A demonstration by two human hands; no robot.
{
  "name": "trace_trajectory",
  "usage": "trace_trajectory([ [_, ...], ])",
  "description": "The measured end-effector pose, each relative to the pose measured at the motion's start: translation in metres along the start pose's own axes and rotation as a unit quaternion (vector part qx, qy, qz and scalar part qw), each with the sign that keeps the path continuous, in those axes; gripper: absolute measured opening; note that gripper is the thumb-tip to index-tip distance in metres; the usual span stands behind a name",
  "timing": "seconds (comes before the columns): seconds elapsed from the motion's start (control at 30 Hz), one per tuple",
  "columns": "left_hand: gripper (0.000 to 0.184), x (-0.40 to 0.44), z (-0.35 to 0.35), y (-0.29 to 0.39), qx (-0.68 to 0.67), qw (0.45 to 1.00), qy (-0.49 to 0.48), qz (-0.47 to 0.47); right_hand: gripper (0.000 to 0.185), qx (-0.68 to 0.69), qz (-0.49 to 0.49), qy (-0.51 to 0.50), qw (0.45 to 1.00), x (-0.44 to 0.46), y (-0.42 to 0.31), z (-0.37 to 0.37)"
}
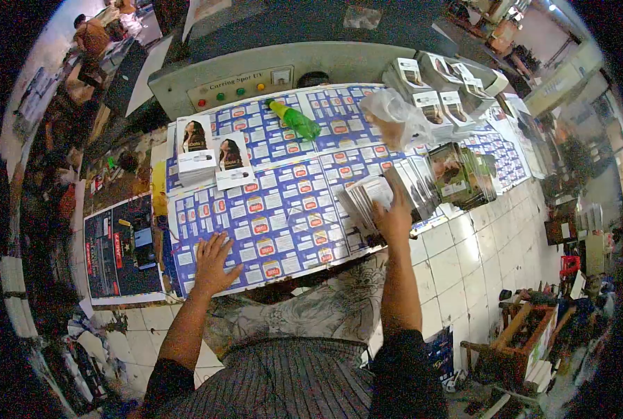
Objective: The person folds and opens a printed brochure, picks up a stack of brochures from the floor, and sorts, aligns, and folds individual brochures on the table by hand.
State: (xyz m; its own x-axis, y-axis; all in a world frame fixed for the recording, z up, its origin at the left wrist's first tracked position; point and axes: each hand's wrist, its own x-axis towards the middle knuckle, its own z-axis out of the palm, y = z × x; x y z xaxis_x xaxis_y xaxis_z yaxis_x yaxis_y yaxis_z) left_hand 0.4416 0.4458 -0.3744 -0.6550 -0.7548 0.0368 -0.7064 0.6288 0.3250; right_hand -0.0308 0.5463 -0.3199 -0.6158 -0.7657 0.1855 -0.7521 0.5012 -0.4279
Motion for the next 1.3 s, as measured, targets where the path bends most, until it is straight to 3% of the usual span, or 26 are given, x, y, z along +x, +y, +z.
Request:
trace_trajectory([
  [0.03,0.071,-0.001,0.002,-0.002,0.000,1.000,0.011,0.008,0.060,-0.103,-0.038,0.046,0.993,-0.016,0.033,0.018],
  [0.07,0.071,0.000,0.005,-0.002,0.003,1.000,0.012,0.004,0.060,-0.099,-0.041,0.045,0.993,-0.033,0.035,0.016],
  [0.13,0.071,-0.001,0.006,-0.004,-0.006,1.000,0.013,0.009,0.056,-0.105,-0.093,-0.049,0.989,-0.060,0.032,0.010],
  [0.23,0.065,0.003,0.001,0.009,-0.097,0.994,0.020,-0.037,0.055,0.005,-0.142,0.002,0.990,-0.086,0.000,0.021],
  [0.3,0.054,0.007,0.005,0.032,-0.207,0.978,0.008,-0.021,0.057,0.058,-0.175,-0.027,0.983,-0.110,-0.066,0.018],
  [0.33,0.051,0.009,0.007,0.049,-0.346,0.934,-0.072,-0.060,0.058,0.094,-0.187,-0.043,0.977,-0.124,-0.096,0.023],
  [0.37,0.049,0.010,-0.003,0.071,-0.549,0.821,-0.116,-0.100,0.060,0.106,-0.241,-0.071,0.962,-0.138,-0.113,0.046],
  [0.4,0.047,0.014,0.035,0.067,-0.673,0.719,-0.133,-0.115,0.062,0.117,-0.291,-0.096,0.945,-0.152,-0.127,0.068],
  [0.47,0.043,0.008,0.012,0.081,-0.605,0.741,-0.093,-0.277,0.063,0.191,-0.367,-0.209,0.886,-0.170,-0.161,0.082],
  [0.5,0.043,0.000,0.016,0.074,-0.603,0.741,-0.085,-0.282,0.065,0.231,-0.367,-0.261,0.863,-0.172,-0.168,0.082],
  [0.53,0.042,-0.009,0.027,0.065,-0.614,0.735,-0.057,-0.282,0.065,0.233,-0.371,-0.261,0.860,-0.171,-0.171,0.083],
  [0.6,0.041,-0.021,0.027,0.054,-0.623,0.729,-0.025,-0.282,0.063,0.254,-0.246,-0.178,0.918,-0.165,-0.173,0.084],
  [0.67,0.041,-0.036,0.019,0.055,-0.665,0.699,-0.072,-0.253,0.061,0.217,-0.241,-0.196,0.926,-0.156,-0.171,0.090],
  [0.77,0.043,-0.039,0.015,0.054,-0.664,0.697,-0.060,-0.262,0.060,0.233,-0.294,-0.220,0.900,-0.158,-0.179,0.088],
  [0.87,0.043,-0.037,0.005,0.055,-0.652,0.701,-0.064,-0.282,0.059,0.195,-0.293,-0.167,0.921,-0.165,-0.187,0.081],
  [0.93,0.043,-0.040,0.004,0.058,-0.655,0.698,-0.066,-0.280,0.060,0.187,-0.354,-0.175,0.900,-0.170,-0.190,0.077],
  [1.0,0.044,-0.038,0.003,0.059,-0.707,0.663,-0.041,-0.244,0.061,0.217,-0.308,-0.178,0.909,-0.170,-0.196,0.071],
  [1.07,0.044,-0.039,0.002,0.057,-0.706,0.666,-0.051,-0.236,0.063,0.223,-0.253,-0.140,0.931,-0.166,-0.194,0.073],
  [1.3,0.041,-0.040,0.000,0.055,-0.701,0.668,-0.064,-0.241,0.063,0.199,-0.330,-0.130,0.914,-0.170,-0.200,0.069],
])
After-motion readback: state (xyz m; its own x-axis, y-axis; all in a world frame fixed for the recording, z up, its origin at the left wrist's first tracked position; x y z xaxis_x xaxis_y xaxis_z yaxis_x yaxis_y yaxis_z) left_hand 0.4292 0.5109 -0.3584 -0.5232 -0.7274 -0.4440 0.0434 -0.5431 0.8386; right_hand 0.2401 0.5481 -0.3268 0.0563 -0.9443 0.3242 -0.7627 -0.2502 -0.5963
